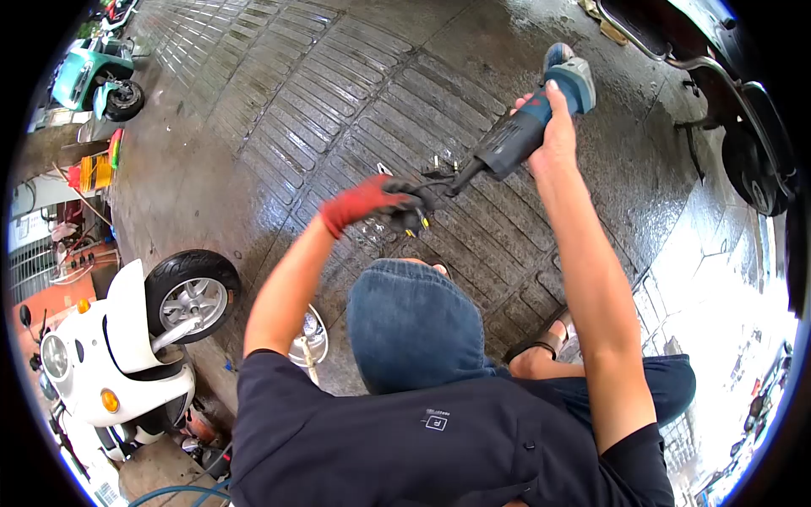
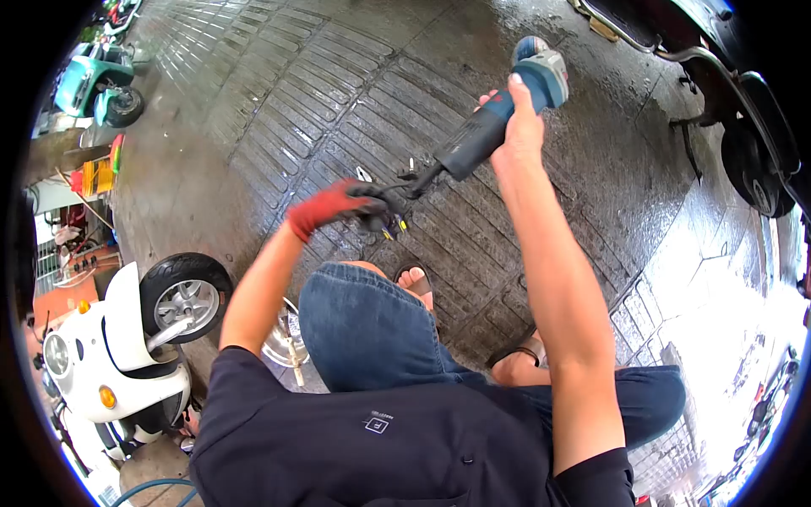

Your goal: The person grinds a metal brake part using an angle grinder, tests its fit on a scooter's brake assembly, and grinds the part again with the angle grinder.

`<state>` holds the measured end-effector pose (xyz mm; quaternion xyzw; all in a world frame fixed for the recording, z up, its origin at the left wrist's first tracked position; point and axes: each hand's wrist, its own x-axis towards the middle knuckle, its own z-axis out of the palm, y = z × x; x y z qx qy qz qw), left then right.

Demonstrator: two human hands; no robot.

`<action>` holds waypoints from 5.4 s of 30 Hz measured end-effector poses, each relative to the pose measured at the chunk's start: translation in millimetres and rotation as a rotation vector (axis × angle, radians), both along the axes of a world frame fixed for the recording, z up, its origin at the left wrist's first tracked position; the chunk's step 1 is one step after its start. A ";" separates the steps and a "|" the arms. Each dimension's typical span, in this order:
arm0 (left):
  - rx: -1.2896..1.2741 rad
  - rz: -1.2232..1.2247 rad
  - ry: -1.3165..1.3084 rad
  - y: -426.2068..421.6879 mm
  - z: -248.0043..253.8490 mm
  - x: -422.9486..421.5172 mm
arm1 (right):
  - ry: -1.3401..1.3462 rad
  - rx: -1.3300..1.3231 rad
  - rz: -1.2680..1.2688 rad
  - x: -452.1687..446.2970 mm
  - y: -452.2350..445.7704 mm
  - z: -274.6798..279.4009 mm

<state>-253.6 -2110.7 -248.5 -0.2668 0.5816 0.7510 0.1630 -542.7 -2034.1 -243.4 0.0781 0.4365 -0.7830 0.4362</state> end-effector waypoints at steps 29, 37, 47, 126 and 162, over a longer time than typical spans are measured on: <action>-0.618 0.233 0.543 29.3 119.7 -70.8 | 0.432 -0.284 -0.226 15.3 18.4 126.3; -0.261 0.213 0.470 15.5 193.9 -138.1 | 0.801 -0.333 -0.286 25.7 12.9 176.9; 0.816 0.091 0.821 9.1 120.3 -150.1 | 0.221 -0.735 0.521 -0.3 7.7 166.1; 0.077 2.328 0.676 267.1 -244.4 470.1 | 0.358 0.441 0.523 15.4 152.9 -70.9; 0.786 0.332 0.015 185.5 -158.8 -54.7 | 0.453 0.484 0.202 29.3 112.4 -96.1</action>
